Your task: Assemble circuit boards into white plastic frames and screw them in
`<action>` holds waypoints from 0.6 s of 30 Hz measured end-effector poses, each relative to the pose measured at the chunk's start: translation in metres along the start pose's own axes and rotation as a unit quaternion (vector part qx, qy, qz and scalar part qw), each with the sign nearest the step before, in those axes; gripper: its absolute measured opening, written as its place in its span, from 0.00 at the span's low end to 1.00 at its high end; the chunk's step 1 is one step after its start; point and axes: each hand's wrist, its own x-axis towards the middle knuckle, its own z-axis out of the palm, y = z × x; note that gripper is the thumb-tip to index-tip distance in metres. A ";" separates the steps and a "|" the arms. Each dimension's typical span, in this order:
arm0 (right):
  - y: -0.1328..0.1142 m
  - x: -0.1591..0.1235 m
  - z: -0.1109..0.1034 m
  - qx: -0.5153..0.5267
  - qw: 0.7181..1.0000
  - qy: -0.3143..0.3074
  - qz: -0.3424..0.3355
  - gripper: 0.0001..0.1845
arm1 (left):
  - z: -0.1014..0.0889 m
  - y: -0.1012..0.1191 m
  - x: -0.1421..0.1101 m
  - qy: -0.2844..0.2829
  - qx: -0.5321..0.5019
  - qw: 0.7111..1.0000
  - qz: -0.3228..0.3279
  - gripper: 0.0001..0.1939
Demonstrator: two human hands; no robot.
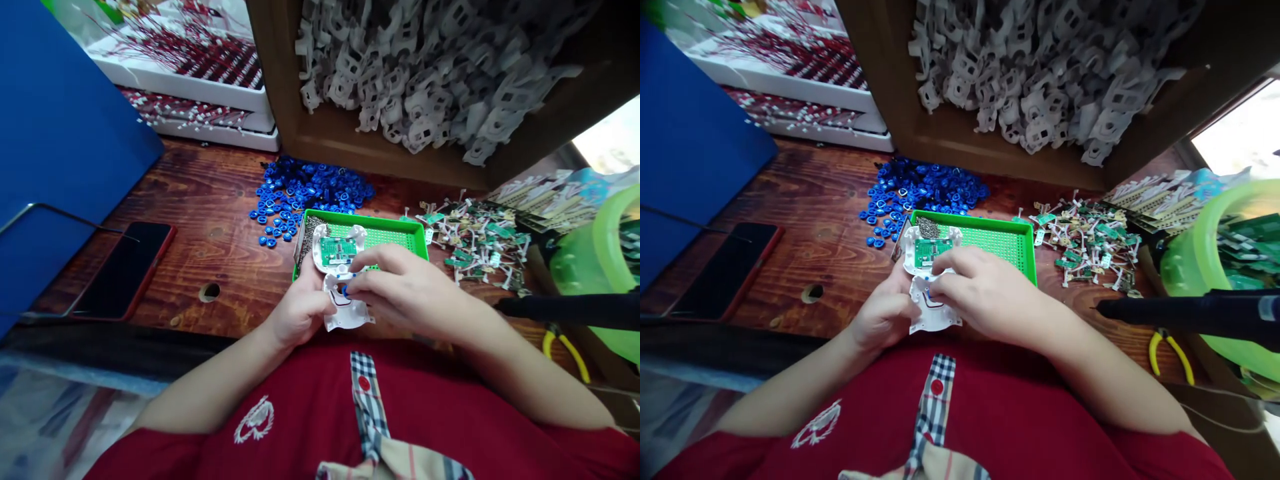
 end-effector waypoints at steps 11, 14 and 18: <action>-0.008 -0.012 0.027 -0.068 0.997 0.043 0.017 0.09 | 0.010 -0.008 -0.009 -0.019 0.160 0.985 0.061 0.42; -0.012 -0.013 0.031 -0.062 0.994 0.087 0.035 0.08 | 0.011 -0.010 -0.008 -0.005 0.194 0.978 0.080 0.38; -0.012 -0.020 0.032 -0.036 0.995 0.084 0.045 0.10 | 0.010 -0.012 -0.006 0.011 0.194 0.977 0.090 0.32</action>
